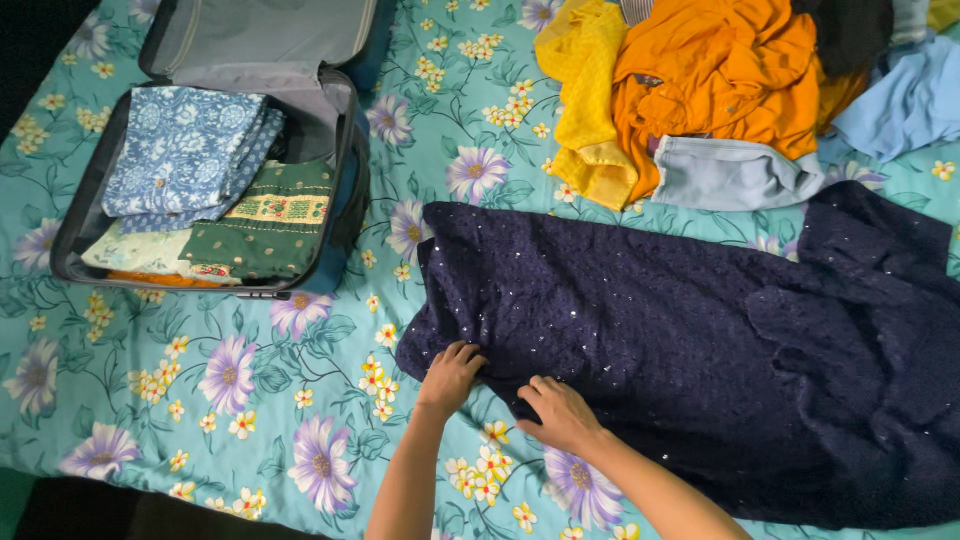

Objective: The person spreads a dark garment on a floral bedspread, folds its sides inward, and rolls it up by hand.

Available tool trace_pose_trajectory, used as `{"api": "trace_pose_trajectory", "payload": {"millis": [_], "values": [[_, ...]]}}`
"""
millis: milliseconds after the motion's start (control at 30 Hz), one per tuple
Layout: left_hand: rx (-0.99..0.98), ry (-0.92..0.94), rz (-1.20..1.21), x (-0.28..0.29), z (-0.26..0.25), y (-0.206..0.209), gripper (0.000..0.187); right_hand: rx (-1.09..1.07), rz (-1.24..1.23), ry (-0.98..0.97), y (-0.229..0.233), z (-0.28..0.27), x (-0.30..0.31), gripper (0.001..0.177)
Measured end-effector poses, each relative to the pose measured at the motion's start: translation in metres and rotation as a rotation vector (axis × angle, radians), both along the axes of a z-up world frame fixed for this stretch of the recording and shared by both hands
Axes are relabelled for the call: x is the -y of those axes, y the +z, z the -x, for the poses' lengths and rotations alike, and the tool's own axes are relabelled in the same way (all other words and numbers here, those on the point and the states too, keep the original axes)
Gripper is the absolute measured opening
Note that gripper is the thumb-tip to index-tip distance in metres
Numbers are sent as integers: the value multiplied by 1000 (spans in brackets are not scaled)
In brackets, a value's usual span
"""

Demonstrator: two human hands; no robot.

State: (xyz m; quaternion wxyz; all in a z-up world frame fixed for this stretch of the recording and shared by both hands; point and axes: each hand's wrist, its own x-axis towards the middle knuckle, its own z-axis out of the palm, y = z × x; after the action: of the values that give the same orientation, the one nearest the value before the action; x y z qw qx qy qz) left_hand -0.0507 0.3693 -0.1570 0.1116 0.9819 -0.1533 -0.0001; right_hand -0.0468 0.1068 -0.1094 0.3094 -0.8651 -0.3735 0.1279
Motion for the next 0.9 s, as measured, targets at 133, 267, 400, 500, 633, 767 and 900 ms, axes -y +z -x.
{"api": "trace_pose_trajectory", "payload": {"millis": [133,267,400,500,633,767,900], "values": [[-345,-176,-2,-21,-30,29,27,-183,223,48,-22,-15,-12,15],[-693,-22,186,-36,-58,81,42,-507,386,182,-8,-56,-28,17],[-335,321,592,-73,-107,56,35,-262,96,-189,6,-119,-48,22],[154,555,745,-91,-163,11,39,-118,51,-439,10,-175,-60,17],[179,802,793,-94,-222,-36,69,172,42,-456,-1,-238,-65,20],[88,793,530,-84,-244,-46,86,315,154,-381,-24,-283,-82,37],[260,535,187,-85,-254,-51,79,486,454,-350,-56,-311,-97,49]]}}
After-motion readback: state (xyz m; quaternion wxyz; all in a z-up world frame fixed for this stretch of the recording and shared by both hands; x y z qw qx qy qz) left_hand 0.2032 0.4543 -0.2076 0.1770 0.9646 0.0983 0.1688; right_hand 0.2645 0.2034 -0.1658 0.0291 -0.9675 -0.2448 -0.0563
